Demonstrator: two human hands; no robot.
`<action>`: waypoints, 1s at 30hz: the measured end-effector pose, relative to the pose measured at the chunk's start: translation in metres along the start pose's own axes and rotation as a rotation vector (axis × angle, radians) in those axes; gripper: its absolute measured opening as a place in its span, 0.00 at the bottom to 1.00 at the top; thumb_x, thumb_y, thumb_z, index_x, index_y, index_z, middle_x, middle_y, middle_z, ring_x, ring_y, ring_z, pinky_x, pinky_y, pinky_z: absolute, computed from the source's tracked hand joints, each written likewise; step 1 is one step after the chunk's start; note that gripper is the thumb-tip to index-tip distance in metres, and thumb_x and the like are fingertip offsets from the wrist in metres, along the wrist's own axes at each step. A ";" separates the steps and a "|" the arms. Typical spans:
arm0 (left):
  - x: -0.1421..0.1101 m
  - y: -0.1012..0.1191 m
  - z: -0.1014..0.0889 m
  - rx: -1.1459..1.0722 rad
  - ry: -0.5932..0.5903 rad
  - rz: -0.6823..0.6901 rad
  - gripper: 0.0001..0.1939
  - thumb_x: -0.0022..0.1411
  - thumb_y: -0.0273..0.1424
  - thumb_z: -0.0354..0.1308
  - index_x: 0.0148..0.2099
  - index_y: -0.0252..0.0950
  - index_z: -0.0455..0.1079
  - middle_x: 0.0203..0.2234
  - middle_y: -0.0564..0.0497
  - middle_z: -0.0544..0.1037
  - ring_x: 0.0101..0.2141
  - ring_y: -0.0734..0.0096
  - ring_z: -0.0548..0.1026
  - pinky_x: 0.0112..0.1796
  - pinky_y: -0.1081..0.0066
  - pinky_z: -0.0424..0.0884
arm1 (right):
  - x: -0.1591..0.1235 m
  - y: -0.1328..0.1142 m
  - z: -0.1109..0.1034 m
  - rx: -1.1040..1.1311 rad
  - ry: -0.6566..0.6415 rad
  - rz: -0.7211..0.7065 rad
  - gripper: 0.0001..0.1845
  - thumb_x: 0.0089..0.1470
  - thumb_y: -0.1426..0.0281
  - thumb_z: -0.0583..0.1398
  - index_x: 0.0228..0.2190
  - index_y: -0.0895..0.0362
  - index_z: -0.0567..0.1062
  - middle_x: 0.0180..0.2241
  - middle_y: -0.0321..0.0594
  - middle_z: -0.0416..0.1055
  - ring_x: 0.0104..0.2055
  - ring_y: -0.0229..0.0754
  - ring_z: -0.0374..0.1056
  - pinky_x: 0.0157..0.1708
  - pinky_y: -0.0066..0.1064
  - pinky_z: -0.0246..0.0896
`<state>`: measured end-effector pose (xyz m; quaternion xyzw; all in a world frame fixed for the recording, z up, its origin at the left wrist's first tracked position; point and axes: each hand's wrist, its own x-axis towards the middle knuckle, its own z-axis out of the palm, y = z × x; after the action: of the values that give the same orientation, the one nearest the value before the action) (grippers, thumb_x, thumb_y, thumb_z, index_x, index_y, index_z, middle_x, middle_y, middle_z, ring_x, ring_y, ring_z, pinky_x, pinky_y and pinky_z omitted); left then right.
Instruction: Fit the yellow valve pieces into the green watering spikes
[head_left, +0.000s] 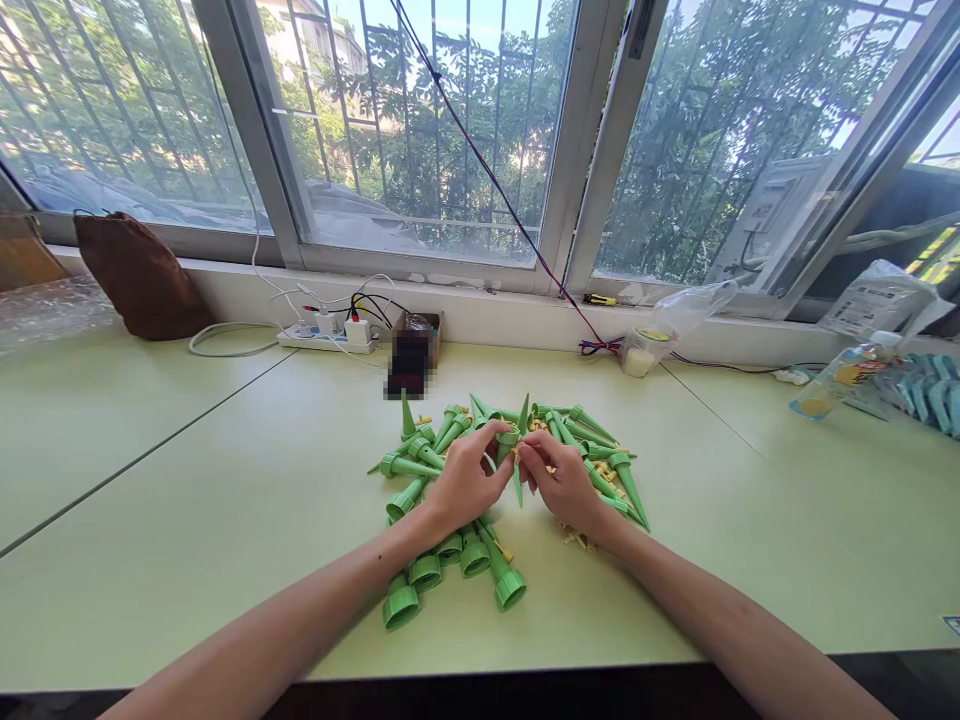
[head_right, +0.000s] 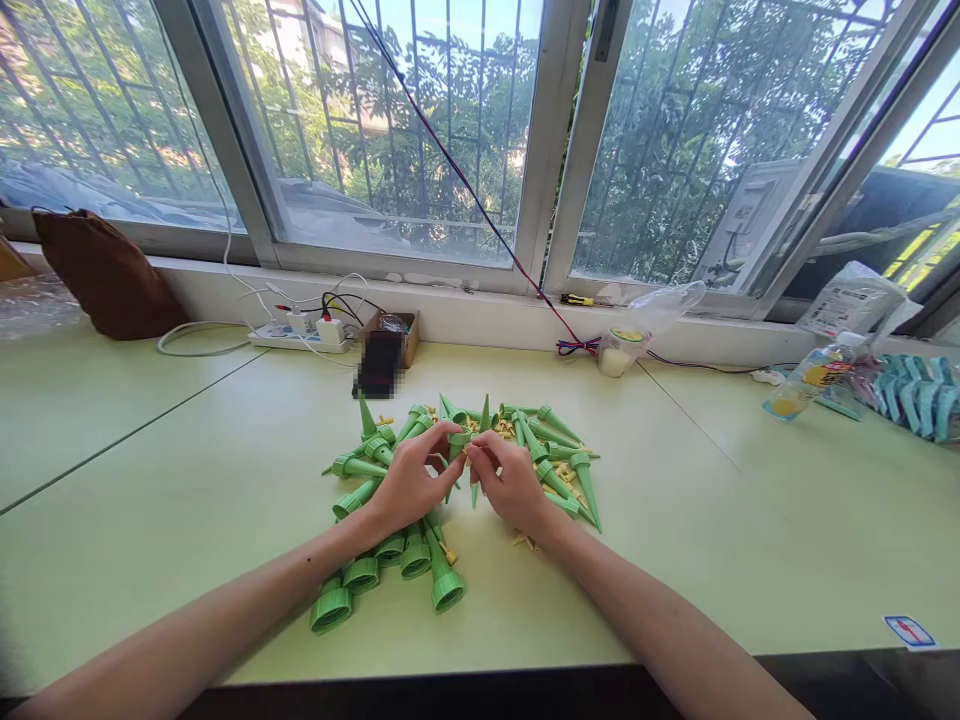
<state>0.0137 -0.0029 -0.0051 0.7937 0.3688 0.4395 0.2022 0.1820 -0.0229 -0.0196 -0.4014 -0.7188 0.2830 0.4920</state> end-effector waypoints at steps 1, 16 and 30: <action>0.000 0.000 0.000 0.002 -0.001 -0.001 0.09 0.60 0.30 0.56 0.44 0.37 0.67 0.23 0.56 0.70 0.23 0.75 0.69 0.27 0.75 0.68 | 0.000 0.000 0.000 -0.002 0.001 0.000 0.16 0.67 0.56 0.52 0.33 0.53 0.68 0.21 0.32 0.68 0.20 0.36 0.62 0.24 0.30 0.61; -0.001 -0.002 0.001 0.033 -0.042 -0.016 0.10 0.62 0.32 0.56 0.46 0.37 0.67 0.23 0.57 0.71 0.23 0.73 0.69 0.28 0.72 0.68 | 0.000 0.000 0.000 -0.044 -0.006 0.004 0.16 0.66 0.58 0.53 0.31 0.53 0.67 0.20 0.32 0.67 0.21 0.36 0.61 0.24 0.29 0.60; -0.001 -0.002 0.001 0.032 -0.063 -0.039 0.11 0.62 0.33 0.55 0.47 0.37 0.68 0.23 0.57 0.71 0.22 0.73 0.69 0.29 0.72 0.68 | 0.001 -0.002 -0.001 -0.053 -0.006 0.006 0.15 0.66 0.59 0.53 0.30 0.54 0.67 0.20 0.32 0.66 0.20 0.36 0.60 0.24 0.29 0.58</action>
<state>0.0138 -0.0024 -0.0077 0.8029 0.3847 0.4045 0.2093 0.1821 -0.0230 -0.0172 -0.4154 -0.7264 0.2668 0.4781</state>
